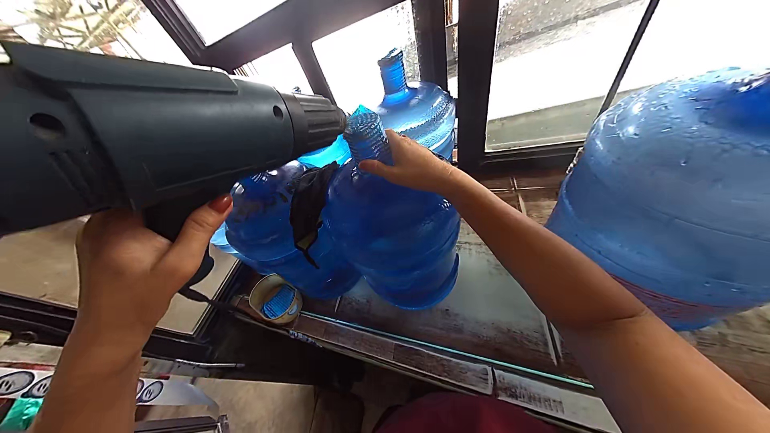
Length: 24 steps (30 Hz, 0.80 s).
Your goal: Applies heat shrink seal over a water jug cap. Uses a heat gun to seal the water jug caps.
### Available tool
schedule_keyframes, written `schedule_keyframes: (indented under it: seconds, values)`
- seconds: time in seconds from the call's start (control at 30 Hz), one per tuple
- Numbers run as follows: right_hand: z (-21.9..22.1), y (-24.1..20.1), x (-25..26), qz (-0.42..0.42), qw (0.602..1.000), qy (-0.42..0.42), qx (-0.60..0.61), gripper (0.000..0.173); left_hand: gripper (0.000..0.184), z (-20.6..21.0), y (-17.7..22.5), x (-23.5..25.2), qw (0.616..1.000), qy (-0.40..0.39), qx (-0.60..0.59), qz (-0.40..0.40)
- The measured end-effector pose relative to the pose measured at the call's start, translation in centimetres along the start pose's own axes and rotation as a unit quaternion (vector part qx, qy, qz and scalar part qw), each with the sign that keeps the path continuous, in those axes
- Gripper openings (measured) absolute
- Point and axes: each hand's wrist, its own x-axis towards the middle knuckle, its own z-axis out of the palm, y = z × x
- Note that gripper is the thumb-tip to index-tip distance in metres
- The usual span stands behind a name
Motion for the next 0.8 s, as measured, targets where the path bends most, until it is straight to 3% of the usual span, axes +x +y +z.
schedule_keyframes:
  seconds: [0.27,0.47,0.63,0.8]
  values:
    - [-0.1,-0.3,-0.3,0.018,1.000,-0.008,-0.006,0.072,0.061,0.1,-1.5,7.0,0.999,-0.036,0.013,0.019]
    - [0.3,0.1,-0.5,-0.023,0.999,0.025,-0.002,0.073,0.045,-3.8,-6.1,5.5,0.993,-0.086,0.049,0.061]
    - [0.3,-0.5,-1.3,0.007,0.999,0.027,-0.043,0.095,0.052,-5.1,1.6,2.8,0.992,-0.060,0.083,0.079]
    - [0.2,-0.4,-3.2,0.005,0.999,0.047,-0.025,0.101,0.064,-4.3,7.4,0.8,0.989,-0.050,0.143,0.007]
